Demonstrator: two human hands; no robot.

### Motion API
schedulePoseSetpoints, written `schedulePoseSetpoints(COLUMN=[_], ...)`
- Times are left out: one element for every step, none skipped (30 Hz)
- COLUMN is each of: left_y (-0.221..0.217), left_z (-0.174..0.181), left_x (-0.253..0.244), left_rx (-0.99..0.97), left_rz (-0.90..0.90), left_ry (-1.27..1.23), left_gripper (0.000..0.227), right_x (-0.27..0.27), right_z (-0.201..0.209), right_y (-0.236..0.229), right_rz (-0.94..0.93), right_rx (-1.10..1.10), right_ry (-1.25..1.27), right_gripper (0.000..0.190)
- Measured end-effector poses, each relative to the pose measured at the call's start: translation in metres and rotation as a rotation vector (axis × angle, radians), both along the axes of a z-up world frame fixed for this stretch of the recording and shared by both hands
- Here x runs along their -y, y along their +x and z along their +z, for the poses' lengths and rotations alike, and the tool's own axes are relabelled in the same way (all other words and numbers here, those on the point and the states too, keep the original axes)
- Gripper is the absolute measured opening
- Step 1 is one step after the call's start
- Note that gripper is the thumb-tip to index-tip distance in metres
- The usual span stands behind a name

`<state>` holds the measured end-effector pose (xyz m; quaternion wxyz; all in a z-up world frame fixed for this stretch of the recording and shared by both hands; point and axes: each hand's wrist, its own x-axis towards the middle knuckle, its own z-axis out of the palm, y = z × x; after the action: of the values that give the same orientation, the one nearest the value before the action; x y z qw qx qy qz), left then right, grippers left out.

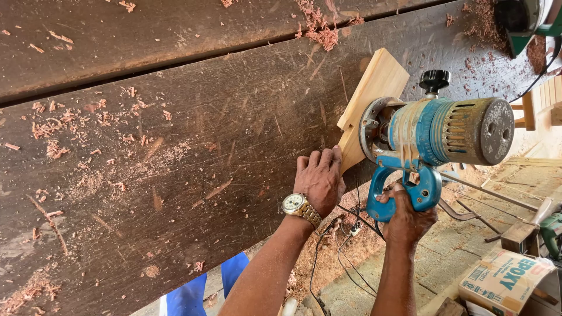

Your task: Using a wood router to shape and smooth the edges of a wooden workpiece.

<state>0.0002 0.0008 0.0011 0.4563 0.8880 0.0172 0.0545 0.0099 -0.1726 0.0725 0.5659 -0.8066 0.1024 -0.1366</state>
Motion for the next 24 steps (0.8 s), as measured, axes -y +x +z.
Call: schedulePoseSetpoints(left_y=[0.000,0.001,0.001,0.001,0.002,0.002,0.002,0.002,0.002,0.002,0.002,0.003,0.003,0.003,0.003,0.003,0.003,0.003,0.003,0.004,0.004,0.005,0.005,0.006], left_z=[0.001,0.001,0.000,-0.001,-0.001,-0.001,-0.001,0.000,0.000,0.001,0.001,0.001,0.001,0.001,0.000,0.000,0.000,0.000,0.001,0.001,0.001,0.001,0.001,0.002], left_x=[-0.001,0.000,0.000,0.001,0.000,0.000,0.000,-0.001,-0.001,-0.002,-0.002,-0.002,-0.002,-0.002,-0.002,-0.002,-0.003,-0.003,-0.004,-0.004,-0.003,-0.003,-0.003,-0.003], left_rx=[-0.003,-0.003,-0.007,-0.012,-0.011,-0.015,-0.018,-0.018,-0.017,-0.015,-0.014,-0.018,-0.022,-0.022,-0.022,-0.022,-0.022,-0.011,-0.001,-0.001,-0.020,-0.039,-0.039,-0.059], left_rz=[-0.004,-0.003,-0.005,-0.007,-0.006,-0.010,-0.015,-0.013,-0.013,-0.013,-0.012,-0.018,-0.024,-0.023,-0.024,-0.027,-0.026,-0.026,-0.026,-0.024,-0.036,-0.048,-0.046,-0.059], left_ry=[-0.005,-0.004,0.002,0.009,0.009,0.002,-0.005,-0.005,-0.004,-0.002,-0.001,-0.003,-0.005,-0.004,-0.009,-0.014,-0.014,-0.013,-0.012,-0.012,-0.009,-0.006,-0.005,0.005], left_gripper=[0.068,0.068,0.068,0.068,0.068,0.068,0.068,0.068,0.068,0.068,0.068,0.068,0.067,0.067,0.068,0.068,0.068,0.068,0.068,0.068,0.068,0.068,0.068,0.068], right_x=[0.001,0.006,0.012,0.017,0.018,0.020,0.021,0.021,0.020,0.019,0.019,0.020,0.020,0.019,0.017,0.016,0.018,0.020,0.022,0.023,0.025,0.026,0.026,0.026], right_z=[0.000,-0.004,-0.007,-0.011,-0.011,-0.011,-0.012,-0.011,-0.010,-0.009,-0.009,-0.009,-0.009,-0.008,-0.006,-0.005,-0.006,-0.006,-0.007,-0.007,-0.008,-0.008,-0.008,-0.008], right_y=[0.003,0.005,0.008,0.011,0.014,0.017,0.019,0.023,0.026,0.030,0.033,0.037,0.040,0.044,0.047,0.050,0.053,0.057,0.060,0.063,0.066,0.069,0.072,0.076], right_rz=[-0.009,-0.007,-0.008,-0.009,-0.008,-0.022,-0.036,-0.034,-0.023,-0.012,-0.010,-0.003,0.004,0.005,0.008,0.010,0.011,0.017,0.022,0.023,0.035,0.048,0.050,0.040], right_rx=[-0.001,0.000,0.002,0.003,0.003,-0.005,-0.014,-0.014,-0.005,0.006,0.007,0.005,0.003,0.003,0.004,0.006,0.007,0.005,0.003,0.004,0.005,0.006,0.006,0.005], right_ry=[0.004,0.004,0.023,0.041,0.042,0.027,0.013,0.013,0.028,0.043,0.044,0.030,0.016,0.017,0.025,0.033,0.033,0.040,0.047,0.047,0.049,0.050,0.051,0.059], right_gripper=[0.025,0.025,0.021,0.017,0.017,0.014,0.012,0.012,0.014,0.017,0.017,0.016,0.016,0.016,0.019,0.022,0.022,0.022,0.022,0.022,0.019,0.016,0.016,0.015])
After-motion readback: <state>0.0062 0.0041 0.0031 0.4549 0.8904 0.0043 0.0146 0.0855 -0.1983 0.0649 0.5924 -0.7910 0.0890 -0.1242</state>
